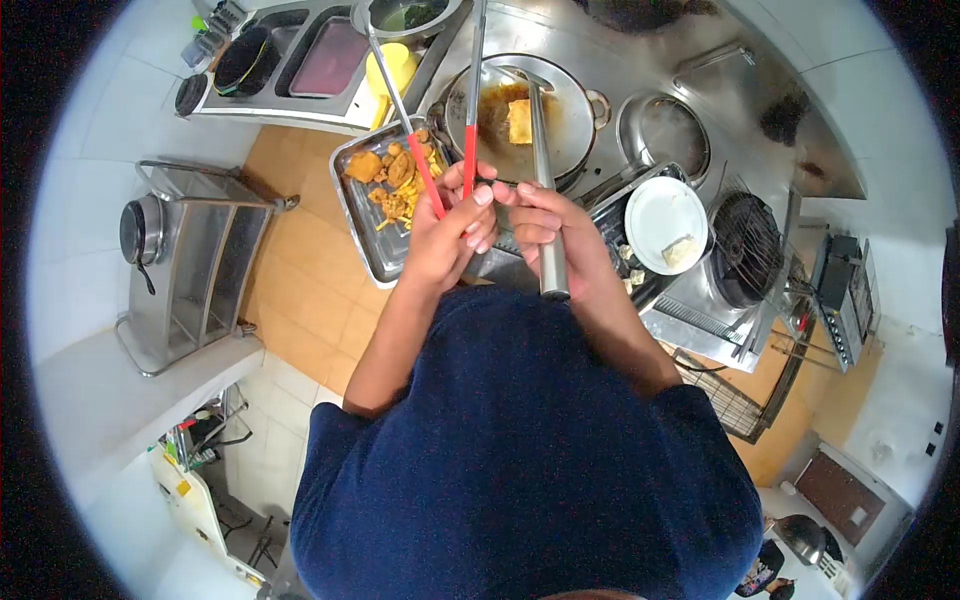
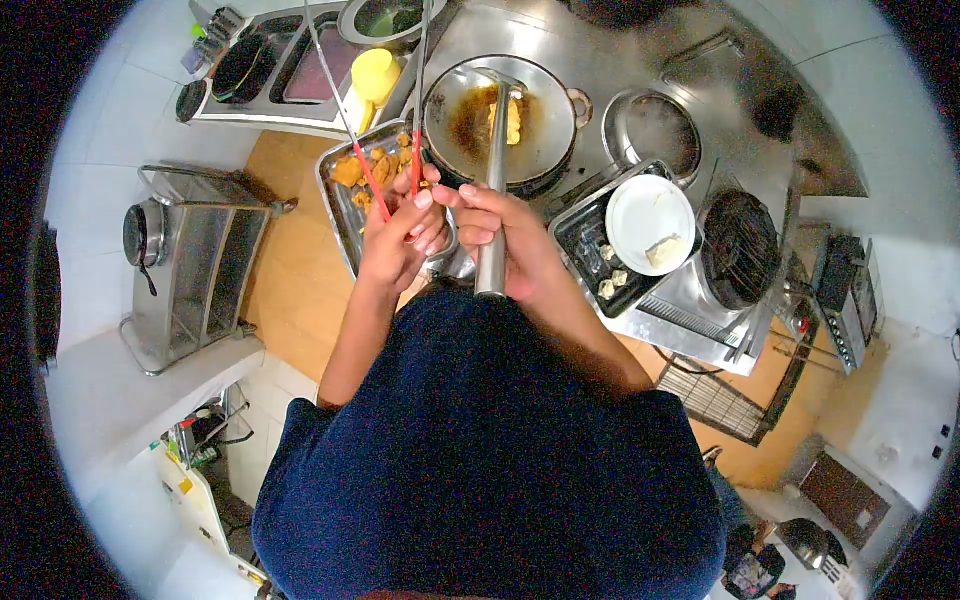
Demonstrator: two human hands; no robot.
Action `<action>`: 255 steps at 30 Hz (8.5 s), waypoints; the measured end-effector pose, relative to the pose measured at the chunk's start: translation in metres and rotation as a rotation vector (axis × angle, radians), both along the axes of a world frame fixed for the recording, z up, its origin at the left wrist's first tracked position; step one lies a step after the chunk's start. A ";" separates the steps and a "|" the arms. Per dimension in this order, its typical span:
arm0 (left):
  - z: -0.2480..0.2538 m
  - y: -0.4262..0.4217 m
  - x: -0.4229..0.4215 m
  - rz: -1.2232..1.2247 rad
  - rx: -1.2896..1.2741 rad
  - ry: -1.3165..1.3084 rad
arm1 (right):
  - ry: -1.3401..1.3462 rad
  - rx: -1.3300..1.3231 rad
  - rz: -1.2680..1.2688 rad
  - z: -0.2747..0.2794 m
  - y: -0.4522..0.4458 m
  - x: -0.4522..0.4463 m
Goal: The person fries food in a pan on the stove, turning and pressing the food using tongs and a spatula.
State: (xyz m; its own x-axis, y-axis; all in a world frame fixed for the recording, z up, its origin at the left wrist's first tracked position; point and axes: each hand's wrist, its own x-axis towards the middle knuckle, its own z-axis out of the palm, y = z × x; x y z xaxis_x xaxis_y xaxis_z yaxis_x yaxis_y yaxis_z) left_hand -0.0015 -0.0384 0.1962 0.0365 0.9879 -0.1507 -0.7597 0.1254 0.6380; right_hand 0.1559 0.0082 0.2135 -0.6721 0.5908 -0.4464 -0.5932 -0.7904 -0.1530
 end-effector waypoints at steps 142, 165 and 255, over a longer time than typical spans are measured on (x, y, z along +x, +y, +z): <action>-0.145 -0.032 -0.023 0.134 -0.388 0.875 | -1.549 1.118 0.446 -0.098 -0.011 0.112; -0.161 -0.025 -0.025 0.118 -0.397 0.821 | -1.912 1.165 0.835 -0.146 -0.024 0.089; -0.167 -0.014 -0.039 0.153 -0.380 0.842 | -1.934 1.370 0.919 -0.035 0.078 0.181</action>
